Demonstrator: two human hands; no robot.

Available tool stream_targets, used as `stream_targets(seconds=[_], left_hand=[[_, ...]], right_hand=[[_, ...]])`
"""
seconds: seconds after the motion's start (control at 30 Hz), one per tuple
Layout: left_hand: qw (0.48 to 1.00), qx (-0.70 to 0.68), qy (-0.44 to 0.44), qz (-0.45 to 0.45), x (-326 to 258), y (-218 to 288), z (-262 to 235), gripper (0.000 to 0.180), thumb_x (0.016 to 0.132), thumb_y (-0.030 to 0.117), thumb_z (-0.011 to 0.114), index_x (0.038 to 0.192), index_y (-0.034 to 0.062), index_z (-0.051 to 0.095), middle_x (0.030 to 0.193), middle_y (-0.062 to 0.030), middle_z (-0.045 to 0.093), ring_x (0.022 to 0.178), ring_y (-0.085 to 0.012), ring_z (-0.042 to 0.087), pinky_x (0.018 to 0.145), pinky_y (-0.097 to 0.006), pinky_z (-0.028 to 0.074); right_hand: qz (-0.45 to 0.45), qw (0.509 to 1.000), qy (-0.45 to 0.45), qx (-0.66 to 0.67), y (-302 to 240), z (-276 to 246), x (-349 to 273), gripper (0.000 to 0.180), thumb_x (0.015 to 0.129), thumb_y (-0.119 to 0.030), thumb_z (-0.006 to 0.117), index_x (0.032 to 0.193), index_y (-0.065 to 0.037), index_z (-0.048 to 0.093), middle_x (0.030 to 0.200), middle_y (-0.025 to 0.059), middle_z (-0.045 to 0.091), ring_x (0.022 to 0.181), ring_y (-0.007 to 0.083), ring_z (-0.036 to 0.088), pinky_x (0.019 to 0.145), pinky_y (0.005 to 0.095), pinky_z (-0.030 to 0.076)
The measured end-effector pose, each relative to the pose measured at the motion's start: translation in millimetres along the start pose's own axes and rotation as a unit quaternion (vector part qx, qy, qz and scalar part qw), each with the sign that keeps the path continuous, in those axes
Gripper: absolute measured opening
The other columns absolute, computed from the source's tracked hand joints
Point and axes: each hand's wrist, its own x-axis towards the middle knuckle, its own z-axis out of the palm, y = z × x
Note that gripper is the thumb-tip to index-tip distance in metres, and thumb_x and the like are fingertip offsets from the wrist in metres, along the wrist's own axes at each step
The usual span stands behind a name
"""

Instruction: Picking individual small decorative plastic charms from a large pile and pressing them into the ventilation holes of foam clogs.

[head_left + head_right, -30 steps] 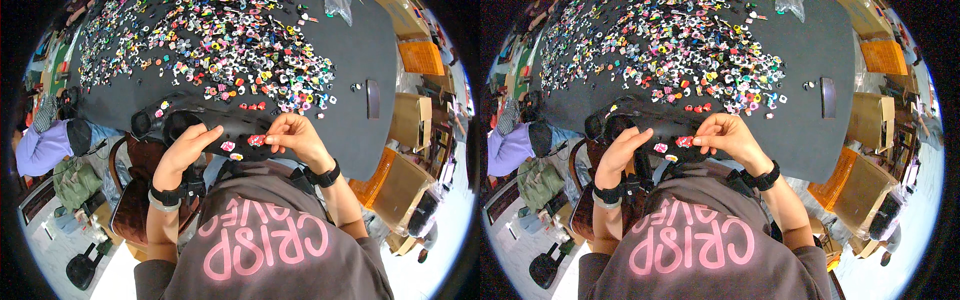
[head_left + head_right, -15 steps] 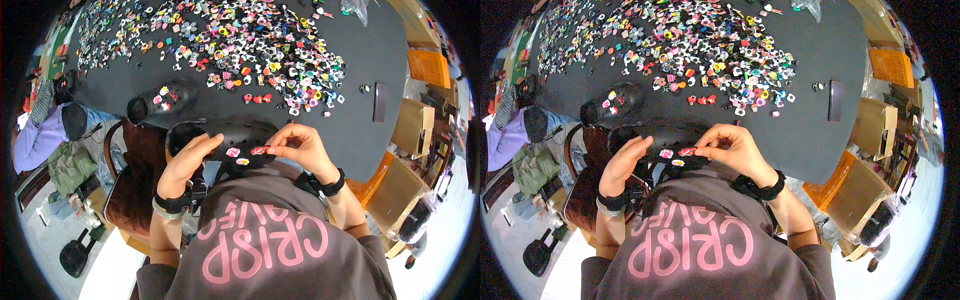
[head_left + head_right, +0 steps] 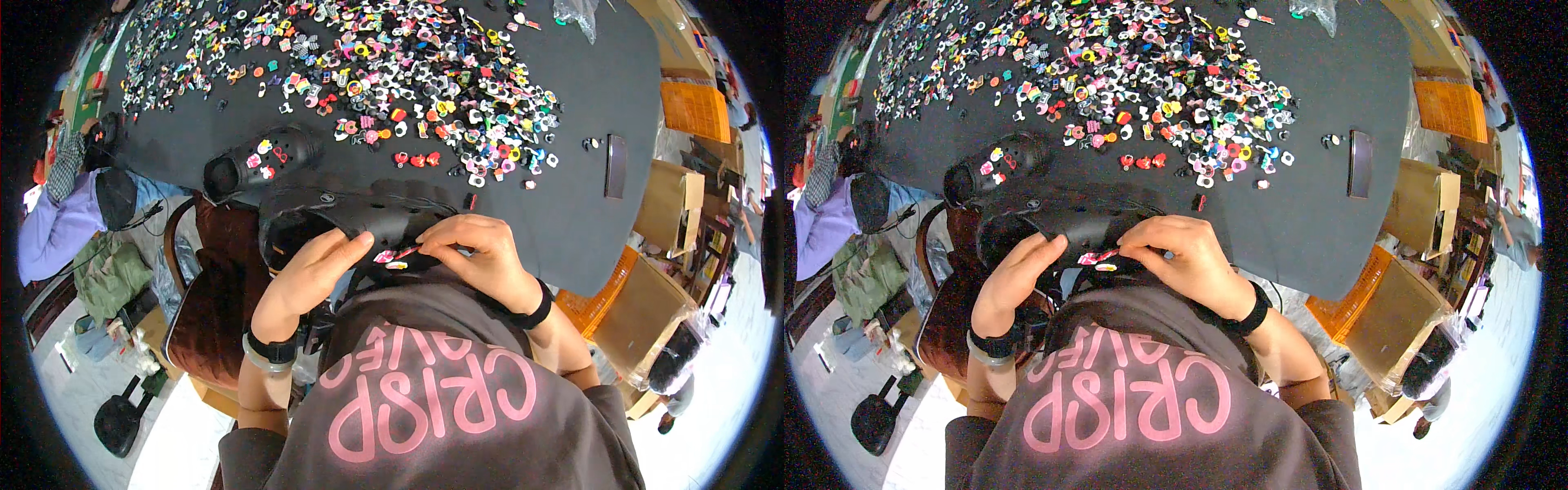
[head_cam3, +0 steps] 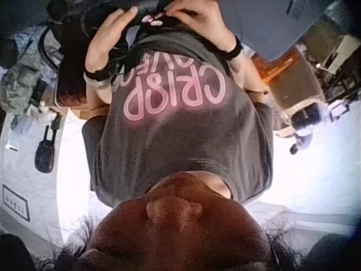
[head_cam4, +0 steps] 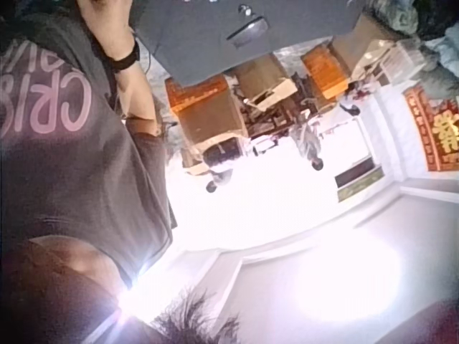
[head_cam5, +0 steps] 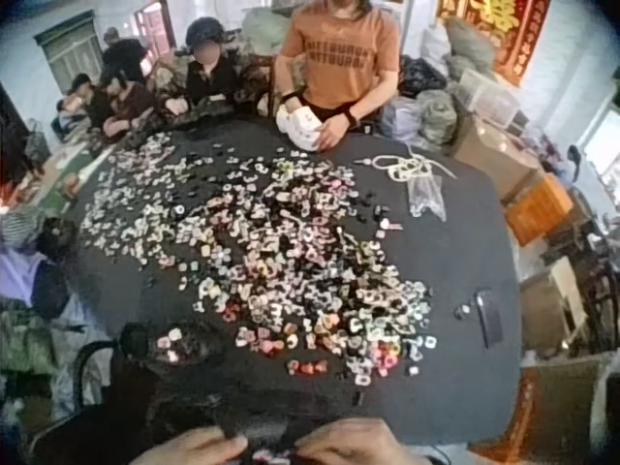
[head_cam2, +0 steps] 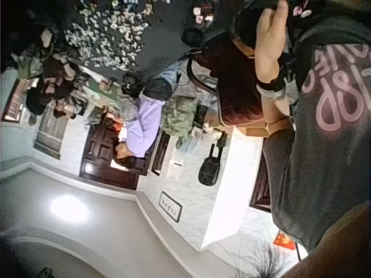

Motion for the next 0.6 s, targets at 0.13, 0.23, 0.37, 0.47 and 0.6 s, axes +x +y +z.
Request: stream_targets(seconds=[0.13, 0.23, 0.37, 0.47, 0.6], left_hand=[[0.989, 0.073, -0.016, 0.128, 7, 0, 8, 0.028, 0.089, 0.024, 0.061, 0.105, 0.0005, 0.062, 0.089, -0.0035, 0.066, 0.081, -0.0059, 0.057, 0.072, -0.024, 0.047], [0.971, 0.136, 0.042, 0.194, 21, -11, 11, 0.029, 0.08, 0.022, 0.072, 0.099, 0.0013, 0.065, 0.085, -0.0067, 0.068, 0.077, -0.0084, 0.062, 0.069, -0.027, 0.049], [0.959, 0.2, 0.139, 0.145, 55, -51, 5, 0.03, 0.069, 0.025, 0.079, 0.087, 0.0031, 0.069, 0.074, -0.0117, 0.069, 0.069, -0.019, 0.068, 0.062, -0.03, 0.051], [0.931, 0.306, 0.16, 0.119, 72, -55, 5, 0.037, 0.067, 0.034, 0.079, 0.085, 0.0031, 0.07, 0.074, -0.0141, 0.068, 0.069, -0.0258, 0.068, 0.062, -0.034, 0.051], [0.923, 0.326, 0.163, 0.124, 93, -74, 2, 0.039, 0.067, 0.039, 0.078, 0.082, 0.0043, 0.07, 0.072, -0.0139, 0.067, 0.069, -0.0296, 0.066, 0.063, -0.036, 0.051]], right_hand=[[0.018, 0.999, 0.028, -0.017, -9, 7, 6, 0.008, 0.074, -0.001, 0.067, 0.081, -0.003, 0.064, 0.081, 0.0074, 0.066, 0.076, 0.0245, 0.065, 0.066, 0.0318, 0.051], [0.033, 0.996, 0.026, -0.074, -4, 13, 11, 0.015, 0.075, -0.003, 0.067, 0.086, -0.004, 0.057, 0.077, 0.009, 0.064, 0.071, 0.0271, 0.064, 0.061, 0.0346, 0.05], [0.079, 0.988, 0.007, -0.133, 24, 27, 19, 0.026, 0.077, -0.009, 0.065, 0.094, -0.007, 0.045, 0.076, 0.0108, 0.063, 0.069, 0.0314, 0.063, 0.057, 0.0399, 0.048], [0.147, 0.971, -0.058, -0.179, 48, 36, 27, 0.028, 0.077, -0.007, 0.064, 0.097, -0.006, 0.044, 0.077, 0.0107, 0.065, 0.074, 0.0332, 0.064, 0.062, 0.0415, 0.049], [0.174, 0.95, -0.09, -0.244, 71, 45, 34, 0.027, 0.077, -0.008, 0.064, 0.096, -0.008, 0.044, 0.075, 0.01, 0.065, 0.072, 0.0335, 0.064, 0.058, 0.0437, 0.047]])
